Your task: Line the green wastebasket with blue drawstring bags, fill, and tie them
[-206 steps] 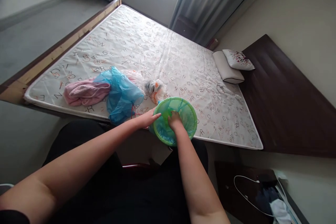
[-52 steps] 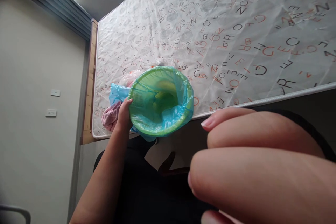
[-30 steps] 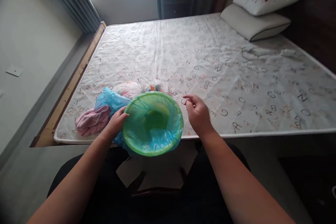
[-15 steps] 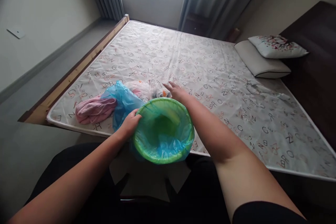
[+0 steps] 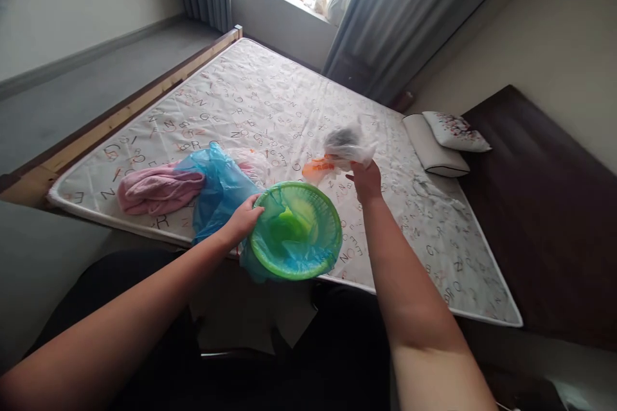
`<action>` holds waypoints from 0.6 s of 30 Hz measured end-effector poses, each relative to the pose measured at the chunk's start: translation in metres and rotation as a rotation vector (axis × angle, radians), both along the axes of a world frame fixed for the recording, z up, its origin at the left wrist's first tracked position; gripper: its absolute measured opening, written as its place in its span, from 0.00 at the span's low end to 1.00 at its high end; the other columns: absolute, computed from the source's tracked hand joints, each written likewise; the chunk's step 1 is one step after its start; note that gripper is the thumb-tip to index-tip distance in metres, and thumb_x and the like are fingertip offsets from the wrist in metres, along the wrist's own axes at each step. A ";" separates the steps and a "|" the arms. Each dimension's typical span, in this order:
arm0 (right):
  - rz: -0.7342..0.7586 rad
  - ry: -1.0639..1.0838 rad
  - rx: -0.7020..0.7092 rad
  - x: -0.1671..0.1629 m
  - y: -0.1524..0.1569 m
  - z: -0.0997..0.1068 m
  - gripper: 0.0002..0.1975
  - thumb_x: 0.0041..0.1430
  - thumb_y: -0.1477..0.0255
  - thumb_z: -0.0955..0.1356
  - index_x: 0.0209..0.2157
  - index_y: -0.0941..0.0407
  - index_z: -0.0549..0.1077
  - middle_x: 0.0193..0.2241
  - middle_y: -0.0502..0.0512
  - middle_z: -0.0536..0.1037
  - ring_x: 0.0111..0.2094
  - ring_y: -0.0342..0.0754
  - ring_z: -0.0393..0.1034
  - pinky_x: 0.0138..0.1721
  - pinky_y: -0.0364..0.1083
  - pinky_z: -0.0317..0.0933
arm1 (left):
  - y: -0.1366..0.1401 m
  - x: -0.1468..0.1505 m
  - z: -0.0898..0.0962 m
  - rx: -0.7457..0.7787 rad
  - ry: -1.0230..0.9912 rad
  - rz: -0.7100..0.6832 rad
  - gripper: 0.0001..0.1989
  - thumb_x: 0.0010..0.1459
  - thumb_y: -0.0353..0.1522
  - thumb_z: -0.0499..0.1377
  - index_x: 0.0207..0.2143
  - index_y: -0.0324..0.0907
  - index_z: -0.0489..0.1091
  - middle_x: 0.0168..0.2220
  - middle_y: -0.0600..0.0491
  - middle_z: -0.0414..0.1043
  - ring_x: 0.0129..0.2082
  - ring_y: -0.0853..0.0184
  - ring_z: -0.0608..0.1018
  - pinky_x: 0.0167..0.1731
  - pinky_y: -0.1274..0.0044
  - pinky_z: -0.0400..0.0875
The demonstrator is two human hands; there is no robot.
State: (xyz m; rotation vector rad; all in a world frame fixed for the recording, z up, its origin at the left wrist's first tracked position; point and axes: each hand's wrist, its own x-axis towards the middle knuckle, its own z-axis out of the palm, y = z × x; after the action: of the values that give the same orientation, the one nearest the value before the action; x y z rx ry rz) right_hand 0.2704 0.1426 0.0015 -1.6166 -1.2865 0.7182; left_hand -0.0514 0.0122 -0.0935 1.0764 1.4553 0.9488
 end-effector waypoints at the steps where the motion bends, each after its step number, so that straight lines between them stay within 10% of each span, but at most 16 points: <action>1: -0.076 0.207 0.063 0.005 -0.017 0.009 0.16 0.58 0.68 0.69 0.49 0.52 0.73 0.46 0.54 0.82 0.45 0.51 0.80 0.43 0.52 0.81 | 0.001 0.002 0.001 0.015 0.032 0.000 0.30 0.62 0.30 0.59 0.66 0.34 0.73 0.62 0.36 0.80 0.62 0.48 0.81 0.67 0.61 0.72; 7: -0.288 0.655 0.214 0.014 -0.140 0.050 0.20 0.49 0.72 0.69 0.46 0.49 0.74 0.38 0.46 0.83 0.41 0.49 0.82 0.43 0.54 0.82 | -0.019 0.013 0.022 0.415 0.394 -0.059 0.36 0.65 0.36 0.66 0.73 0.37 0.67 0.75 0.32 0.64 0.79 0.40 0.62 0.78 0.45 0.48; 11: -0.344 0.792 0.118 -0.001 -0.204 0.061 0.13 0.49 0.72 0.69 0.39 0.51 0.74 0.37 0.50 0.85 0.39 0.50 0.83 0.47 0.52 0.81 | -0.047 0.039 0.062 0.682 0.216 -0.311 0.50 0.56 0.45 0.76 0.76 0.42 0.63 0.82 0.35 0.50 0.83 0.41 0.46 0.79 0.48 0.42; 14: -0.179 0.624 -0.101 -0.022 -0.231 0.062 0.20 0.54 0.67 0.72 0.49 0.52 0.78 0.47 0.57 0.87 0.46 0.56 0.84 0.47 0.54 0.81 | -0.058 0.064 0.095 0.623 -0.121 -0.394 0.66 0.46 0.49 0.81 0.80 0.43 0.54 0.83 0.33 0.43 0.83 0.40 0.45 0.79 0.52 0.50; 18: 0.080 0.055 -0.246 -0.056 -0.246 0.061 0.23 0.60 0.63 0.70 0.56 0.53 0.81 0.50 0.59 0.88 0.54 0.62 0.83 0.56 0.61 0.79 | -0.067 0.087 0.110 0.272 -0.606 -0.508 0.62 0.42 0.38 0.82 0.77 0.48 0.59 0.69 0.37 0.72 0.73 0.41 0.71 0.68 0.56 0.71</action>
State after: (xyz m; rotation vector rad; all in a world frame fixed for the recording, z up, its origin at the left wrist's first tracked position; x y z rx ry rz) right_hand 0.2140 -0.1030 0.0620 -1.7341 -1.2670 0.9962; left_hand 0.0358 -0.0550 0.0163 1.1449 0.5330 0.9948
